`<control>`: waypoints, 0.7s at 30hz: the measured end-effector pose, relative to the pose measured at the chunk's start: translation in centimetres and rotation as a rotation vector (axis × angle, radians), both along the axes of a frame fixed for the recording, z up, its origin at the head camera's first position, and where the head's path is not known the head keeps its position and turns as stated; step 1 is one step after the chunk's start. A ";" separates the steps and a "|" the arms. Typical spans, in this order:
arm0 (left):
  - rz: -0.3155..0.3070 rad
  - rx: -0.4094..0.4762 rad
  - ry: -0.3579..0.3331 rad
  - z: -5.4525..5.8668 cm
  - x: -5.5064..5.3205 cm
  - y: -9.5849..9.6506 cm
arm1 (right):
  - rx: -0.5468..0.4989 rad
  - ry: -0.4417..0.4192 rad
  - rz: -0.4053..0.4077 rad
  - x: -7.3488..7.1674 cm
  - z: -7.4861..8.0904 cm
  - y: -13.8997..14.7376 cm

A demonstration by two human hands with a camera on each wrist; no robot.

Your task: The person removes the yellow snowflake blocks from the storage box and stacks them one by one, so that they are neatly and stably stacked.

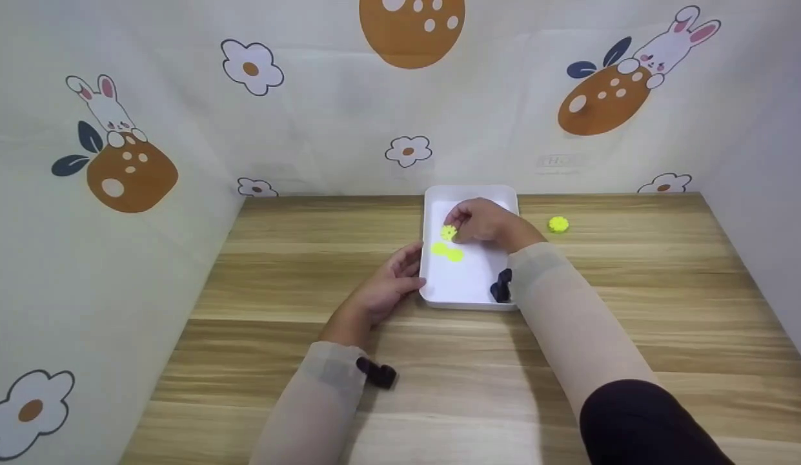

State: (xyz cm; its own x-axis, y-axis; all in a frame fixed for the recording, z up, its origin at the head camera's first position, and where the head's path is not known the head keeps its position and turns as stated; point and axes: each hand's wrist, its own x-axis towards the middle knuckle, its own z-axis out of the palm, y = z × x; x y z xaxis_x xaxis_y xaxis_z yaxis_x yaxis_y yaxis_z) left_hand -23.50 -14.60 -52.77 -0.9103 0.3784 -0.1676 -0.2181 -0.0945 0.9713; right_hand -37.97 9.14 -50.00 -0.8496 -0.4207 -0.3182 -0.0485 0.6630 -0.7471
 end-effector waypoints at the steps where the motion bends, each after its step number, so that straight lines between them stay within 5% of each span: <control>1: 0.003 0.008 -0.004 0.0 0.0 0.0 | 0.004 0.002 0.002 0.0 0.0 0.0; 11: -0.009 0.045 -0.023 -0.3 -0.2 -0.3 | -0.056 -0.007 -0.007 -0.3 -0.2 0.3; 21: -0.012 0.065 -0.024 -0.3 -0.2 -0.4 | -0.176 -0.118 -0.124 -0.2 0.1 0.8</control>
State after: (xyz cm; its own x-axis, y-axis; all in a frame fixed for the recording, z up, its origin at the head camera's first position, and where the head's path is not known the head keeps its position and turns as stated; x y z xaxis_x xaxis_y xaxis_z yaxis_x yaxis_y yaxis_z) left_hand -23.68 -14.99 -53.12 -0.9019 0.3996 -0.1639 -0.2424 -0.1543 0.9578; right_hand -38.20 9.91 -49.94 -0.8595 -0.3735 -0.3489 0.1191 0.5175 -0.8474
